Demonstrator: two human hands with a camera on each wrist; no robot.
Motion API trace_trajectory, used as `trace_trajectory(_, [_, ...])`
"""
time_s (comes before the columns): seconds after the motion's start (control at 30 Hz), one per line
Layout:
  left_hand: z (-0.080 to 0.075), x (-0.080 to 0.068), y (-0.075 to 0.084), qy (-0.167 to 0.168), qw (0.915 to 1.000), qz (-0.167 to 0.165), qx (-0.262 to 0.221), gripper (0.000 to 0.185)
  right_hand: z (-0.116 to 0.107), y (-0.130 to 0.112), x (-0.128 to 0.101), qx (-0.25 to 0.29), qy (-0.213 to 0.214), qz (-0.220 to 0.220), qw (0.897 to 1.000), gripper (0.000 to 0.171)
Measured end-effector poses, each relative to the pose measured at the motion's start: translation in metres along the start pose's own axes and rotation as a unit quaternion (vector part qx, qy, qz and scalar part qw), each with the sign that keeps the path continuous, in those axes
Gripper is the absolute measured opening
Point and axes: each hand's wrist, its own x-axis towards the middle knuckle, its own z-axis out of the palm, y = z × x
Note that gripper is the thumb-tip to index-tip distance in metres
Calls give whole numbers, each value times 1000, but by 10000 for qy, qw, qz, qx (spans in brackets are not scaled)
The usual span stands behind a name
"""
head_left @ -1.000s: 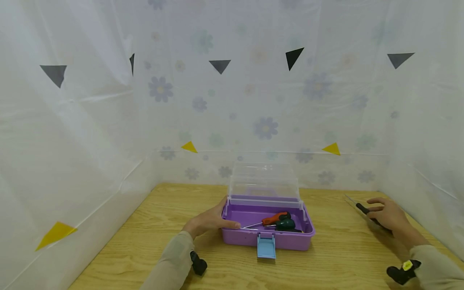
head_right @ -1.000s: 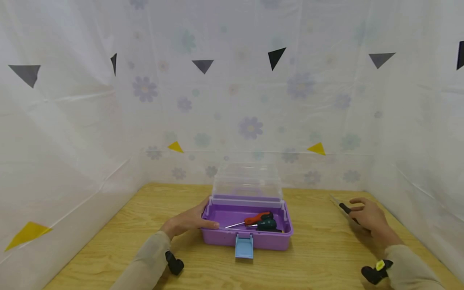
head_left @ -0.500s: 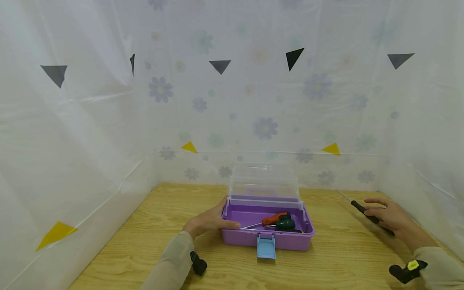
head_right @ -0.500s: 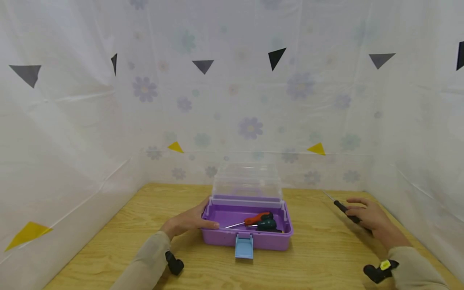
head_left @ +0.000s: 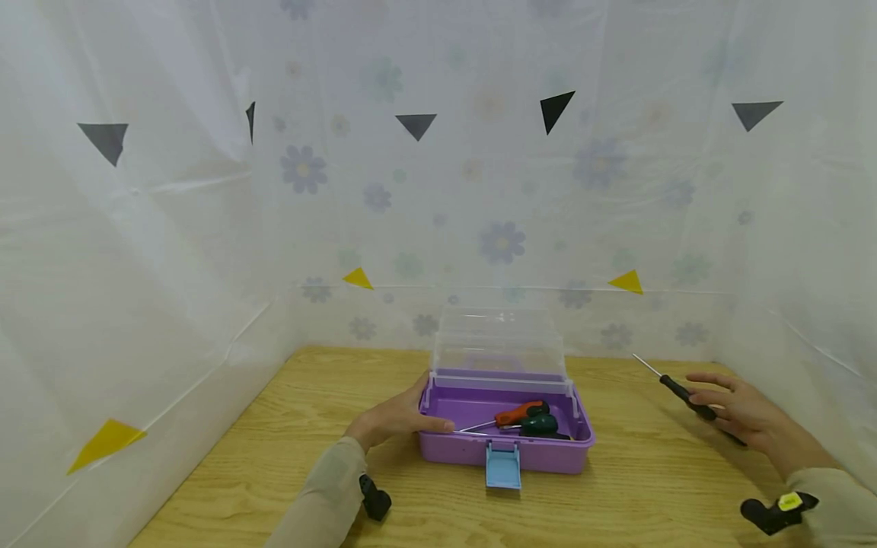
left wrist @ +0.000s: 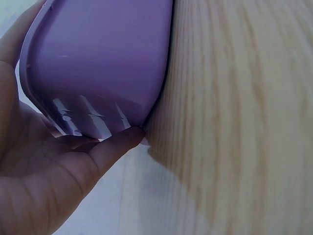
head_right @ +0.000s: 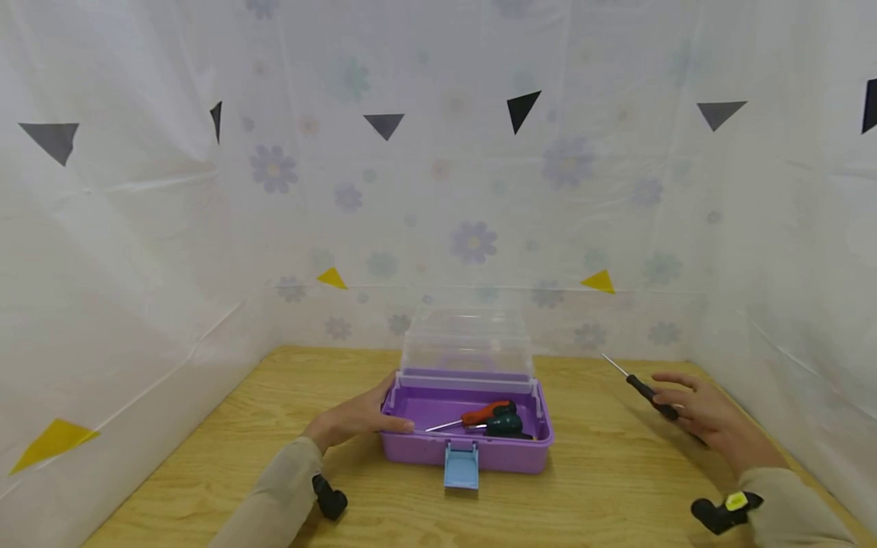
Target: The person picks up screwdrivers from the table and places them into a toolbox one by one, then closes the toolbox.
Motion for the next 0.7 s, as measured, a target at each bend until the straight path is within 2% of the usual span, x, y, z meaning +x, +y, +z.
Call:
trace_trajectory(0.17, [0,1,0,-13,10000,26,-19,127,0,-2,1,758,-230,-95,9968,37])
trace_trajectory(0.5, [0,1,0,-32,10000,49,-25,123,5,-10,-4,1197,-301,-470,9912,39])
trace_trajectory(0.7, [0,2,0,-64,9999,82,-74,125,7,-19,-6,1935,-504,-486,9786,40])
